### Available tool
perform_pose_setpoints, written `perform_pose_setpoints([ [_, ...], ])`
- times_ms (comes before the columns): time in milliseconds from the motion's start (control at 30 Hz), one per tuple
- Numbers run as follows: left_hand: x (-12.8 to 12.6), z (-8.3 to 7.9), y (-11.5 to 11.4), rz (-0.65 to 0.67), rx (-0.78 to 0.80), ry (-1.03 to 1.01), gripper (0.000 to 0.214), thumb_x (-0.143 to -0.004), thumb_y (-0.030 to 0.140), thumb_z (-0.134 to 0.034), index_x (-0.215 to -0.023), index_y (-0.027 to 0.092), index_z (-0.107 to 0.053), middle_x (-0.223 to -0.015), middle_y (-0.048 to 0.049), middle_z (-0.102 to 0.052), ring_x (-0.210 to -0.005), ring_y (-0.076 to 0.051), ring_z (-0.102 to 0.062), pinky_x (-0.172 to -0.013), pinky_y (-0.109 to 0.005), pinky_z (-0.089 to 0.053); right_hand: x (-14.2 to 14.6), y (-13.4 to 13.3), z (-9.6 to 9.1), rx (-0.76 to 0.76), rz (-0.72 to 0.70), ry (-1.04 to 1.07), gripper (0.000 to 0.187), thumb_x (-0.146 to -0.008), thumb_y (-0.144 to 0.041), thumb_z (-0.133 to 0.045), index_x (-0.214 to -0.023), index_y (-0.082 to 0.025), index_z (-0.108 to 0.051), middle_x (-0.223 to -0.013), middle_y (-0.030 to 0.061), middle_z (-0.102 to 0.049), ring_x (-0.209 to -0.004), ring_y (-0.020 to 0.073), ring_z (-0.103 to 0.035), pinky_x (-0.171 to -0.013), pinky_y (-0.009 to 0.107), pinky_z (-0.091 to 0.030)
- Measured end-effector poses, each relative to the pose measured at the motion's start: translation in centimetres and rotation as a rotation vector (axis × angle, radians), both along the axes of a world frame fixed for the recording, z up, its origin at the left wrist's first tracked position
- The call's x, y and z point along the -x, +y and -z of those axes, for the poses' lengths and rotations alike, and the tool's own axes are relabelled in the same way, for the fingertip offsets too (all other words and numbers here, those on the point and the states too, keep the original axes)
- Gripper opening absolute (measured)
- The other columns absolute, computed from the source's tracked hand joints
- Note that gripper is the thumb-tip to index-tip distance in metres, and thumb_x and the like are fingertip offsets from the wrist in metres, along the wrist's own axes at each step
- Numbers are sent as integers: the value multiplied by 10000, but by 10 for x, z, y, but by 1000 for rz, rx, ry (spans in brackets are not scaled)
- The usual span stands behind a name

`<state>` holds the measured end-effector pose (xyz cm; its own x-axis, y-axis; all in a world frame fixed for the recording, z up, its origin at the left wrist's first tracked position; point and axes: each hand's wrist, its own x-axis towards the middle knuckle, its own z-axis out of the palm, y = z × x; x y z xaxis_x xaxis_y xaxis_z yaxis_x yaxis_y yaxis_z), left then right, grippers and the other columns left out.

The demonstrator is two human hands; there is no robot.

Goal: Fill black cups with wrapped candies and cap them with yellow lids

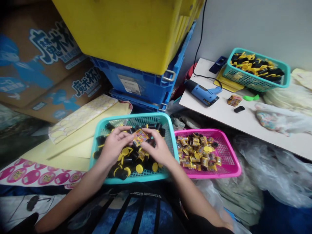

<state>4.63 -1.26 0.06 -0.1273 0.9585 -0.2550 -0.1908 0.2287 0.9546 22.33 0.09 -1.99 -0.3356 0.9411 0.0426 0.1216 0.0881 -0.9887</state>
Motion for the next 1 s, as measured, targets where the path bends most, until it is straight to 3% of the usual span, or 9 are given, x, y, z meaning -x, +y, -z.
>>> perform_pose_setpoints([
  [67, -2, 1, 0, -21, 0, 6, 387, -654, 282, -773, -958, 160, -567, -596, 58, -614, -519, -82, -573, -555, -198, -461, 5, 0, -4, -2, 39, -32, 355, -744, -426, -696, -1021, -210, -643, -1022, 62, -636, -949, 220, -569, -851, 346, -433],
  [167, -5, 0, 0, -38, -14, 18, 384, -647, 294, -774, -947, 166, -572, -601, 57, -617, -521, -88, -580, -563, -208, -468, 12, 4, -6, 164, 113, 70, 289, -803, -466, -618, -745, -183, -631, -720, 11, -610, -701, 156, -541, -685, 281, -431],
  [300, -8, -3, -1, 28, -13, 50, 369, -642, 274, -761, -949, 168, -586, -634, 43, -634, -564, -104, -602, -607, -239, -501, 16, 10, -3, 257, 123, 197, 355, -817, -507, -587, -688, -177, -577, -608, -25, -520, -594, 115, -455, -595, 239, -384],
  [500, -3, -7, 6, 87, -52, 112, 419, -679, 258, -727, -1057, 183, -562, -697, 27, -659, -645, -123, -638, -674, -262, -517, 12, 15, -7, 178, 81, 115, 263, -848, -445, -568, -790, -193, -617, -772, -1, -615, -731, 146, -548, -709, 272, -431],
  [633, 13, -24, 17, 343, -69, 381, 480, -698, 214, -699, -1158, 216, -561, -672, 28, -664, -654, -146, -651, -652, -260, -503, 3, 29, -25, -67, -130, -98, 269, -808, -362, -637, -1049, -245, -656, -1134, 48, -626, -1088, 224, -533, -966, 398, -370],
  [733, 23, -35, 25, 458, -104, 412, 534, -702, 210, -694, -1214, 218, -543, -673, 21, -666, -640, -155, -651, -623, -262, -500, 4, 42, -36, -189, -255, -195, 83, -758, -295, -691, -788, -218, -703, -941, 46, -669, -971, 222, -578, -958, 421, -361],
  [800, 25, -35, 28, 430, -131, 327, 530, -707, 228, -701, -1211, 208, -540, -701, 14, -664, -664, -148, -648, -628, -250, -502, 10, 46, -37, -136, -226, -148, 134, -752, -299, -695, -677, -193, -660, -792, 28, -650, -812, 183, -590, -853, 376, -416],
  [867, 23, -30, 29, 414, -139, 187, 527, -691, 237, -724, -1187, 198, -552, -781, -6, -672, -735, -148, -650, -667, -245, -510, 18, 46, -34, 13, -163, -11, 203, -738, -346, -708, -674, -179, -612, -722, 7, -623, -711, 150, -572, -744, 322, -439],
  [1000, 16, -14, 28, 323, -66, -51, 560, -644, 216, -773, -1159, 189, -554, -829, -15, -683, -756, -142, -656, -702, -248, -521, 28, 44, -25, 221, -124, 217, 319, -731, -436, -698, -667, -180, -519, -679, -18, -603, -683, 125, -559, -690, 271, -436],
])
